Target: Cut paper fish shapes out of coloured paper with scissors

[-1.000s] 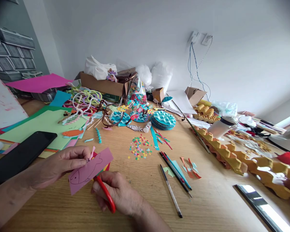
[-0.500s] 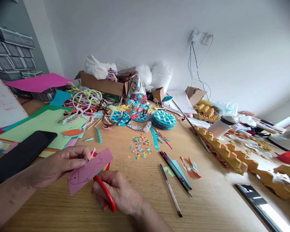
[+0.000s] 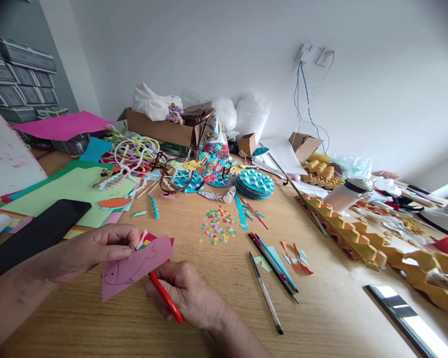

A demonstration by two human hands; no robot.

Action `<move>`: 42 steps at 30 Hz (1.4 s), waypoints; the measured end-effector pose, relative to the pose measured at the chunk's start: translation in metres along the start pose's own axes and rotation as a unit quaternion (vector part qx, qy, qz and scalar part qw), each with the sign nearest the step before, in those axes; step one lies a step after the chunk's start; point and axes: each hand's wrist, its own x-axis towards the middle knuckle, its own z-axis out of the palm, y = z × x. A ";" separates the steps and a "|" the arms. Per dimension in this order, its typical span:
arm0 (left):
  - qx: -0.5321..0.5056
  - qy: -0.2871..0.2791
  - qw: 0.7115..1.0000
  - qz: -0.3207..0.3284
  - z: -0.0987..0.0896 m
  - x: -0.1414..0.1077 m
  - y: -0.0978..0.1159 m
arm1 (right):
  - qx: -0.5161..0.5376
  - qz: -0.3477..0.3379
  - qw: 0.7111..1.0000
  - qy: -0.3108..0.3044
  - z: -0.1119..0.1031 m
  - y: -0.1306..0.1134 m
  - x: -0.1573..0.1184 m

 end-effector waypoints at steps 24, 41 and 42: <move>0.120 0.058 0.991 0.020 0.004 0.010 0.000 | 0.070 -0.093 0.962 0.247 -0.032 -0.004 -0.001; -0.223 0.159 0.959 0.078 0.026 0.010 -0.007 | 0.173 -0.069 0.939 0.290 0.006 0.004 0.012; -0.234 0.154 0.957 0.079 0.031 0.011 -0.009 | 0.179 -0.077 0.934 0.299 0.007 0.004 0.012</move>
